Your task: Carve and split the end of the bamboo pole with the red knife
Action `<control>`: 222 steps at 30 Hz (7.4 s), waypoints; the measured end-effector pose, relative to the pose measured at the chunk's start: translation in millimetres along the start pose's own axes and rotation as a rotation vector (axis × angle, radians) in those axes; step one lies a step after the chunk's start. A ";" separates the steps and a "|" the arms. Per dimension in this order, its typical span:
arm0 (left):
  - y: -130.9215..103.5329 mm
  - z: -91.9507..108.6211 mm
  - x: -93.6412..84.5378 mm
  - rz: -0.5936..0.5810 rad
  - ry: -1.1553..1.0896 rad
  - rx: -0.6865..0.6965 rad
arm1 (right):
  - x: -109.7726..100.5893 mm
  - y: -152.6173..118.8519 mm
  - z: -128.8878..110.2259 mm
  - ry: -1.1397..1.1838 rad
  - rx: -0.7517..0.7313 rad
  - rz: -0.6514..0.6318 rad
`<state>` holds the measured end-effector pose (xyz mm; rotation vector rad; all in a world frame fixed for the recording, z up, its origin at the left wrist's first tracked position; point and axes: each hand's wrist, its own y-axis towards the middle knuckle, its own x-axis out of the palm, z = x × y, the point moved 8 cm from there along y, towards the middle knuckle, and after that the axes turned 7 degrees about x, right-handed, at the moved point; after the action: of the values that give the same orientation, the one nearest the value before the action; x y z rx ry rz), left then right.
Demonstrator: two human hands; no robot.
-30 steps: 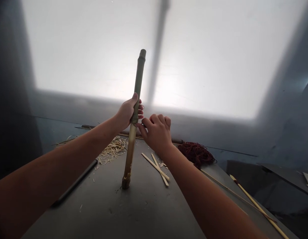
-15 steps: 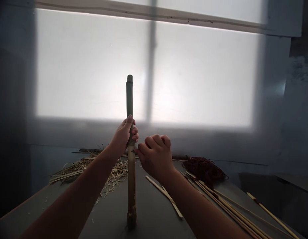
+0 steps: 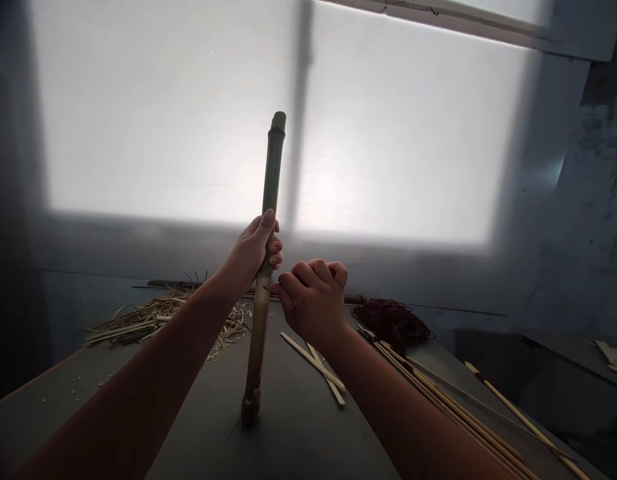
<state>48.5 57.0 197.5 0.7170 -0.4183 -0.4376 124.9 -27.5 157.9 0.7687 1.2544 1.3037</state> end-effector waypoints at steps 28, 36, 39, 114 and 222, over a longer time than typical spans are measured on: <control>-4.8 4.0 -2.4 0.048 -0.018 0.000 | 7.5 2.7 2.4 0.142 0.092 -0.176; -3.4 4.3 -6.4 0.037 -0.010 0.018 | 1.6 -4.7 -0.4 0.085 0.044 -0.062; -2.7 4.1 -6.4 0.030 -0.018 0.020 | -2.1 -9.6 -4.9 0.046 -0.038 0.006; -0.9 3.8 -23.2 0.105 -0.026 0.005 | 42.7 -111.0 -26.4 0.441 0.000 -0.381; -8.7 -58.4 -140.7 0.589 -0.239 -0.142 | 49.5 -109.5 -38.1 0.439 -0.027 -0.400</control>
<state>-40.8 154.7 121.6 0.3762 -0.7861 0.0074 109.4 -8.3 34.3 0.1905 1.6348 1.1847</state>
